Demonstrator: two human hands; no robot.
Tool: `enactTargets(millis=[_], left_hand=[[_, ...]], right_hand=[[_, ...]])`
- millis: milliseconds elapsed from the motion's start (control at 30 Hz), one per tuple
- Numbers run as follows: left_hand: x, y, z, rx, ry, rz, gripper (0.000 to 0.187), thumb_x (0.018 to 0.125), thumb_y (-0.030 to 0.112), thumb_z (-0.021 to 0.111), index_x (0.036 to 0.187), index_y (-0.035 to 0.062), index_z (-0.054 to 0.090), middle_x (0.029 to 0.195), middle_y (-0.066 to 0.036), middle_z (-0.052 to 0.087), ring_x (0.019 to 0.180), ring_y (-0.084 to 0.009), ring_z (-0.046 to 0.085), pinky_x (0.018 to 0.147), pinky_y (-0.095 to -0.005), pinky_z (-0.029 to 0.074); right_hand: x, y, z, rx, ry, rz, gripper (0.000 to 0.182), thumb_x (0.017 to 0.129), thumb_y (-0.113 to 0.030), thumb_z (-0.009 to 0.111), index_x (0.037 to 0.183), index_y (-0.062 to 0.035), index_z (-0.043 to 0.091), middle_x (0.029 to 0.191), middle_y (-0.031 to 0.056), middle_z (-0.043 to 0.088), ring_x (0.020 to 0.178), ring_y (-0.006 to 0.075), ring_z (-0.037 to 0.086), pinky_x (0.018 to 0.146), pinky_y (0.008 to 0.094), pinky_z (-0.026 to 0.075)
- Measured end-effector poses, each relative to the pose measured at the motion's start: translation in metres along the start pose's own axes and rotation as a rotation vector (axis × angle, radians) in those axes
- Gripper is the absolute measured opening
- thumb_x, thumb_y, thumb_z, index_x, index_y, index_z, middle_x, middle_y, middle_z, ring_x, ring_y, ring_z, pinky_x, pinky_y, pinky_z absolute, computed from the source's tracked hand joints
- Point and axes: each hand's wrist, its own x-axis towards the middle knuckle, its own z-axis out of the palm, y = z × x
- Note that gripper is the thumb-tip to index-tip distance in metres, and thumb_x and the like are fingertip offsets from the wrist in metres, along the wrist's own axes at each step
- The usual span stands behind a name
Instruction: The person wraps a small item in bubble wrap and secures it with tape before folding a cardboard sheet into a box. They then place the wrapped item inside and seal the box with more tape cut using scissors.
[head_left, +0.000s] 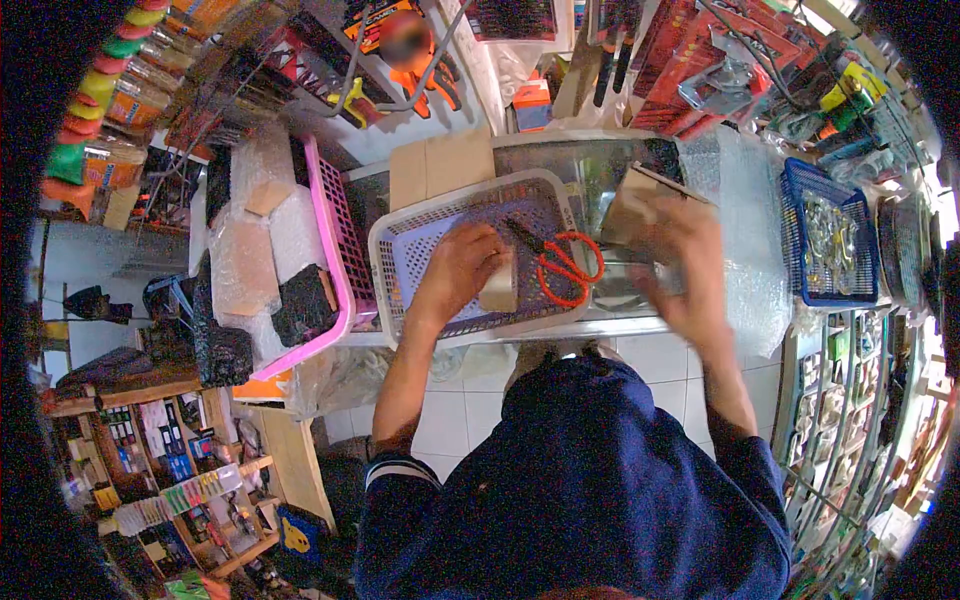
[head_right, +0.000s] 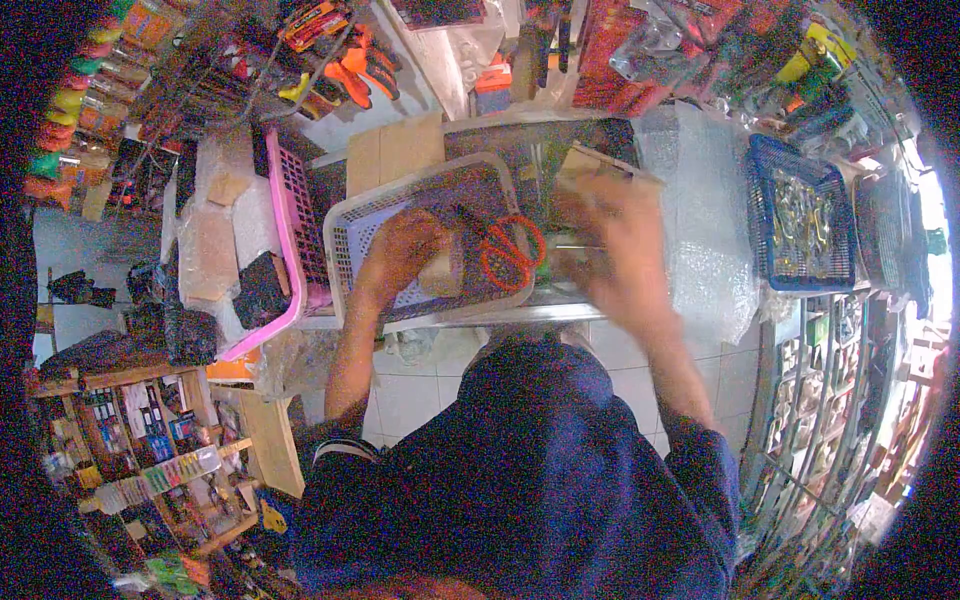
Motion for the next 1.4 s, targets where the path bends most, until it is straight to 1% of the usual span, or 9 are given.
enactTargets(millis=[200,300,400,500,700,800,900,1100,1400], left_hand=[[0.003,0.013,-0.006,0.243,-0.001,0.131,0.017,0.084,0.011,0.070,0.099,0.0060,0.062,0.104,-0.011,0.065,0.103,-0.0345,0.061,0.088,-0.0454,0.047],[0.004,0.024,-0.009,0.283,-0.028,0.074,0.018,0.083,0.007,0.066,0.099,0.0046,0.057,0.100,-0.012,0.062,0.101,-0.0352,0.059,0.086,-0.0456,0.045],[-0.001,0.019,-0.009,0.274,-0.032,0.014,0.018,0.084,0.003,0.062,0.100,0.0042,0.054,0.098,-0.012,0.060,0.098,-0.0339,0.058,0.081,-0.0459,0.043],[-0.006,0.005,-0.002,0.230,0.075,-0.058,0.022,0.080,-0.003,0.061,0.100,0.0049,0.054,0.095,-0.012,0.058,0.093,-0.0331,0.057,0.077,-0.0463,0.041],[-0.012,0.003,0.002,0.124,0.327,-0.060,0.030,0.074,-0.012,0.059,0.098,0.0052,0.052,0.090,-0.010,0.059,0.088,-0.0326,0.058,0.077,-0.0440,0.039],[-0.012,0.005,0.001,0.087,0.381,-0.077,0.031,0.073,-0.012,0.059,0.098,0.0058,0.052,0.090,-0.010,0.061,0.087,-0.0320,0.059,0.077,-0.0433,0.039],[-0.012,0.013,-0.006,0.144,0.406,-0.105,0.032,0.073,-0.012,0.060,0.098,0.0059,0.053,0.091,-0.011,0.062,0.088,-0.0332,0.059,0.079,-0.0444,0.040],[-0.007,0.019,-0.017,0.065,0.239,-0.337,0.029,0.075,-0.014,0.060,0.098,0.0023,0.052,0.088,-0.016,0.061,0.088,-0.0396,0.059,0.079,-0.0474,0.047],[0.007,0.006,-0.039,0.015,0.207,-0.212,0.021,0.082,-0.012,0.057,0.098,0.0009,0.052,0.086,-0.022,0.064,0.085,-0.0439,0.065,0.072,-0.0500,0.049]], right_hand=[[-0.023,-0.052,0.085,0.315,-0.162,0.092,0.052,0.082,-0.016,0.082,0.126,-0.0017,0.060,0.125,0.0193,0.061,0.120,0.0398,0.058,0.100,0.0468,0.048],[-0.028,-0.071,0.120,0.332,-0.193,0.209,0.057,0.085,-0.016,0.080,0.132,0.0002,0.051,0.123,0.0256,0.060,0.116,0.0443,0.059,0.095,0.0496,0.050],[-0.025,-0.082,0.144,0.453,-0.375,0.417,0.059,0.087,-0.015,0.077,0.130,0.0026,0.040,0.118,0.0294,0.060,0.111,0.0485,0.059,0.090,0.0536,0.051],[-0.036,-0.073,0.192,0.443,-0.235,0.270,0.057,0.088,-0.015,0.076,0.124,0.0025,0.036,0.111,0.0297,0.062,0.105,0.0518,0.061,0.084,0.0568,0.050],[-0.032,-0.064,0.206,0.501,-0.353,0.353,0.059,0.091,-0.020,0.071,0.130,0.0033,0.033,0.098,0.0321,0.066,0.079,0.0535,0.067,0.066,0.0621,0.054],[-0.029,-0.066,0.201,0.508,-0.339,0.360,0.054,0.091,-0.020,0.070,0.127,0.0019,0.036,0.091,0.0304,0.068,0.080,0.0535,0.067,0.067,0.0616,0.054],[-0.011,-0.077,0.176,0.566,-0.386,0.427,0.051,0.091,-0.020,0.075,0.116,-0.0037,0.034,0.094,0.0262,0.063,0.087,0.0526,0.064,0.067,0.0546,0.050],[-0.010,-0.076,0.183,0.548,-0.279,0.345,0.049,0.090,-0.022,0.076,0.114,-0.0033,0.037,0.089,0.0253,0.064,0.083,0.0528,0.065,0.065,0.0552,0.049],[0.003,-0.079,0.188,0.517,-0.227,0.394,0.048,0.087,-0.022,0.079,0.109,-0.0048,0.039,0.082,0.0229,0.061,0.078,0.0478,0.067,0.062,0.0522,0.049]])
